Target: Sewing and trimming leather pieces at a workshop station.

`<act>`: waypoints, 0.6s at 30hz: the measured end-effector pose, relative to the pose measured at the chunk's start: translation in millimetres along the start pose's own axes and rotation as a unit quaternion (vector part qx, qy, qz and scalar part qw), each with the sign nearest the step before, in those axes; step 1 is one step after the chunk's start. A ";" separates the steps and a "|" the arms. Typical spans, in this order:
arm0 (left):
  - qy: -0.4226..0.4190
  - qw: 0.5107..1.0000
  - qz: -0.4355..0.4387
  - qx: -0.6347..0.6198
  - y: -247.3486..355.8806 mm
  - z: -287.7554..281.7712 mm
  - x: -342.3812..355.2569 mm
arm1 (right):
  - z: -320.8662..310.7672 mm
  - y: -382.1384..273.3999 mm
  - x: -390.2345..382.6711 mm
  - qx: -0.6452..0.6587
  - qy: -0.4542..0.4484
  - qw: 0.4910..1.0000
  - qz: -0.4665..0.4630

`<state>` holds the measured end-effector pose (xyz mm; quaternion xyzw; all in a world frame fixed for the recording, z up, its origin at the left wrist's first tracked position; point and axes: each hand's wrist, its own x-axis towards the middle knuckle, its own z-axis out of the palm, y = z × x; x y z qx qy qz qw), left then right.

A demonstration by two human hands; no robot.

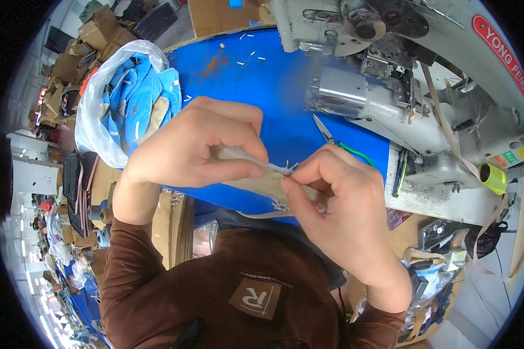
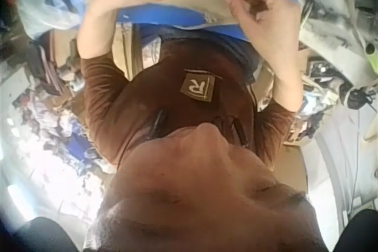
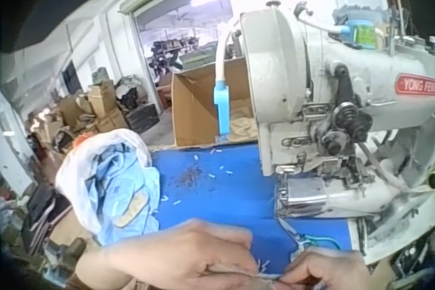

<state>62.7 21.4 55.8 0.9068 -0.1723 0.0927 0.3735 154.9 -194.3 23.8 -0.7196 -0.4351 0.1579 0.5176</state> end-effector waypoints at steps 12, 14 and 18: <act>-0.020 0.998 0.013 -0.059 -6.9 -11.8 4.8 | -10.7 -7.2 6.9 -0.054 -0.048 0.997 0.002; -0.031 0.997 0.021 -0.066 -11.4 -16.0 10.0 | -11.9 -2.8 8.0 -0.027 -0.062 0.998 0.013; -0.068 0.995 0.011 -0.076 -17.7 -25.9 19.3 | -11.1 0.9 15.9 0.024 -0.072 0.995 0.061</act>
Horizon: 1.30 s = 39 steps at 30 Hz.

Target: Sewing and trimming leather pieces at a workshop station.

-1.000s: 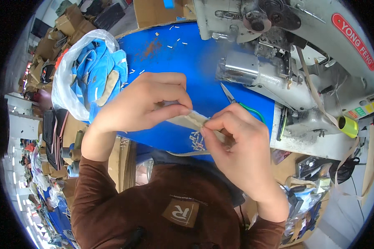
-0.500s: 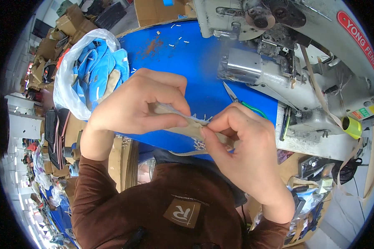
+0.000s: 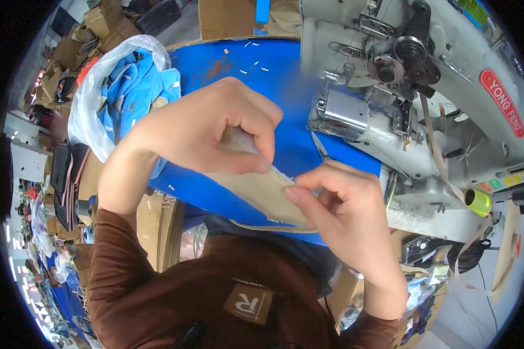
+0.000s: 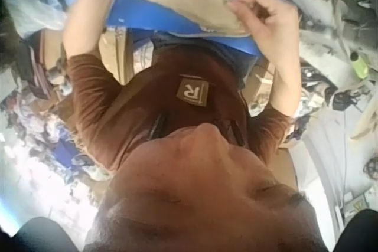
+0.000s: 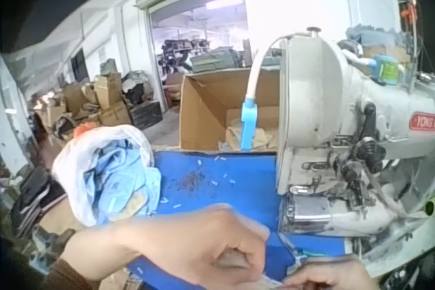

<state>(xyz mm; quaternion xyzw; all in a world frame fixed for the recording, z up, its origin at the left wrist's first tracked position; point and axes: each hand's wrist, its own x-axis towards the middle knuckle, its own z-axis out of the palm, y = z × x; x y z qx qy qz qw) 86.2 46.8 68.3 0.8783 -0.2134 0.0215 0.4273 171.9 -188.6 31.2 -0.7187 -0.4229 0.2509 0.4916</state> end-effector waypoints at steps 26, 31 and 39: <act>-0.041 0.993 -0.114 0.013 -118.8 -34.6 83.7 | -1.0 37.5 65.8 0.221 0.148 0.945 0.190; -0.025 0.995 -0.080 -0.060 -116.0 -33.2 90.7 | 8.2 39.4 66.6 0.286 0.188 0.922 0.181; -0.014 0.994 -0.101 -0.038 -113.7 -31.7 94.1 | 10.6 33.1 70.7 0.255 0.200 0.928 0.181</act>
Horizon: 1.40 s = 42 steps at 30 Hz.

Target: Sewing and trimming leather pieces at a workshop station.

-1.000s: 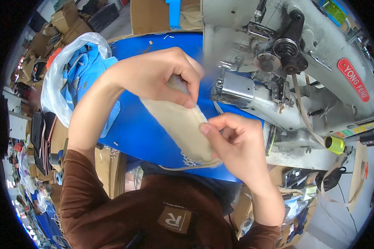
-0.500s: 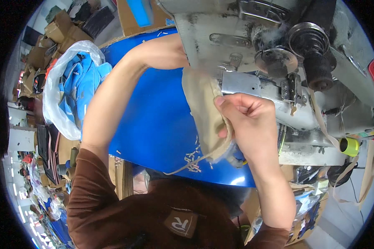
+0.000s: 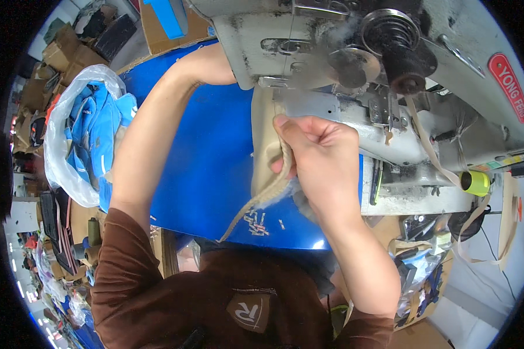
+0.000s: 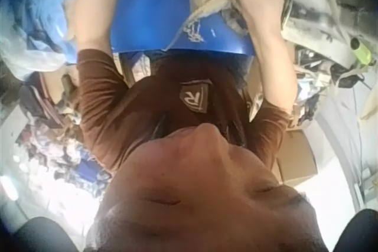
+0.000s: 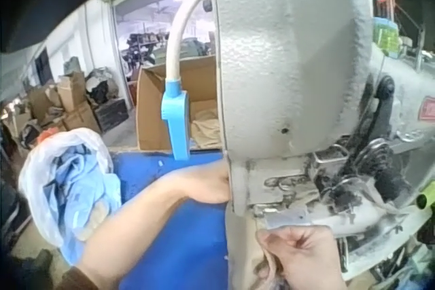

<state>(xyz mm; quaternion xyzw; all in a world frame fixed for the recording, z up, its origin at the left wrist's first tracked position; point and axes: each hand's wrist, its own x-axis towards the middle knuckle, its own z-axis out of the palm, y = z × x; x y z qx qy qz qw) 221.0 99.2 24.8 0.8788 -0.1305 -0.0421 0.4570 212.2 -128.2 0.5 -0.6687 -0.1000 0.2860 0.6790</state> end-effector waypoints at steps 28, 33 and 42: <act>0.357 0.866 0.168 0.307 40.8 130.8 -85.5 | -27.5 46.9 -29.4 -0.015 -0.078 0.992 -0.094; 0.348 0.833 0.200 0.382 45.9 143.3 -89.8 | -20.2 52.8 -30.0 0.004 -0.084 0.987 -0.135; 0.324 0.819 0.206 0.427 44.6 131.4 -83.1 | -13.0 52.6 -12.6 -0.003 -0.087 0.978 -0.190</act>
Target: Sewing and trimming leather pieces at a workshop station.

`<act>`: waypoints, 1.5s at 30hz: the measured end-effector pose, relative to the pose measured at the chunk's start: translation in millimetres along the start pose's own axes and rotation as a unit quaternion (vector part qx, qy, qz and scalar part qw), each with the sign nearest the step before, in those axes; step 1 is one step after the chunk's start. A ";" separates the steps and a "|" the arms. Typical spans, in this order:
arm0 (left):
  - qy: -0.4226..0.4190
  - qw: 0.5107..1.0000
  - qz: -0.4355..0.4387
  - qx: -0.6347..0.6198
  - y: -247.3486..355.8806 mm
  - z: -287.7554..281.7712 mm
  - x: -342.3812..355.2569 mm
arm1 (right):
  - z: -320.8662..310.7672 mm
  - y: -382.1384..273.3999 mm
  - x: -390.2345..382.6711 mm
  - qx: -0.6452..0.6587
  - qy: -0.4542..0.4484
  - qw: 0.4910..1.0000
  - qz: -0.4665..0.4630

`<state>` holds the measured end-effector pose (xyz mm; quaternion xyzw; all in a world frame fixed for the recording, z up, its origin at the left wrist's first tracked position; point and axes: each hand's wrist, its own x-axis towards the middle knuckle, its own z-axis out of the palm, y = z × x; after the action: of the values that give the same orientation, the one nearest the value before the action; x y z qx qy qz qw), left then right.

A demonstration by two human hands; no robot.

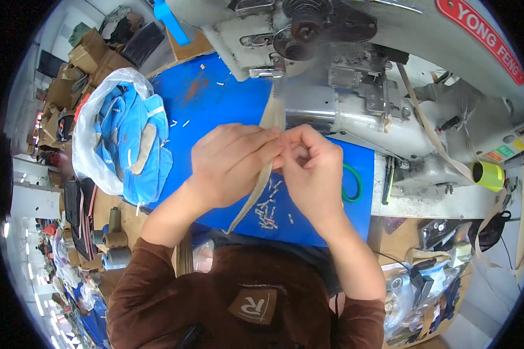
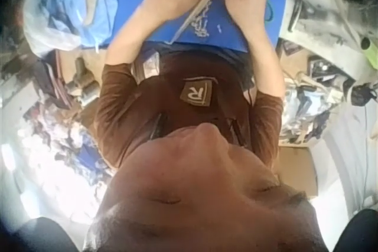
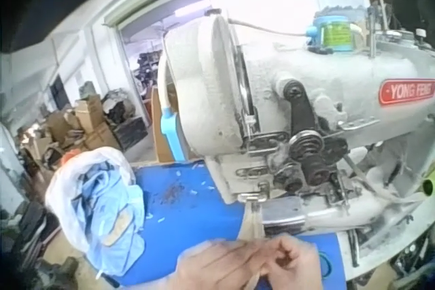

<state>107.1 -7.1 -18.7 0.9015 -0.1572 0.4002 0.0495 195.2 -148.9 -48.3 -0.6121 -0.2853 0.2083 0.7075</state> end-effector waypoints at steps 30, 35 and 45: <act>0.005 0.948 -0.229 -0.222 -27.3 5.6 9.4 | 27.6 15.5 21.2 -0.165 0.054 0.982 -0.073; -0.029 0.964 -0.166 -0.205 -36.9 0.4 10.0 | 33.5 21.9 22.1 -0.226 0.082 0.963 -0.117; -0.023 0.997 0.032 -0.059 -44.8 6.6 14.5 | 15.8 15.3 24.4 -0.188 0.025 0.976 -0.106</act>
<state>135.4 30.3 -10.9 0.9005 -0.2105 0.3707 0.0863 203.9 -118.8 -58.3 -0.7055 -0.3649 0.0590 0.6046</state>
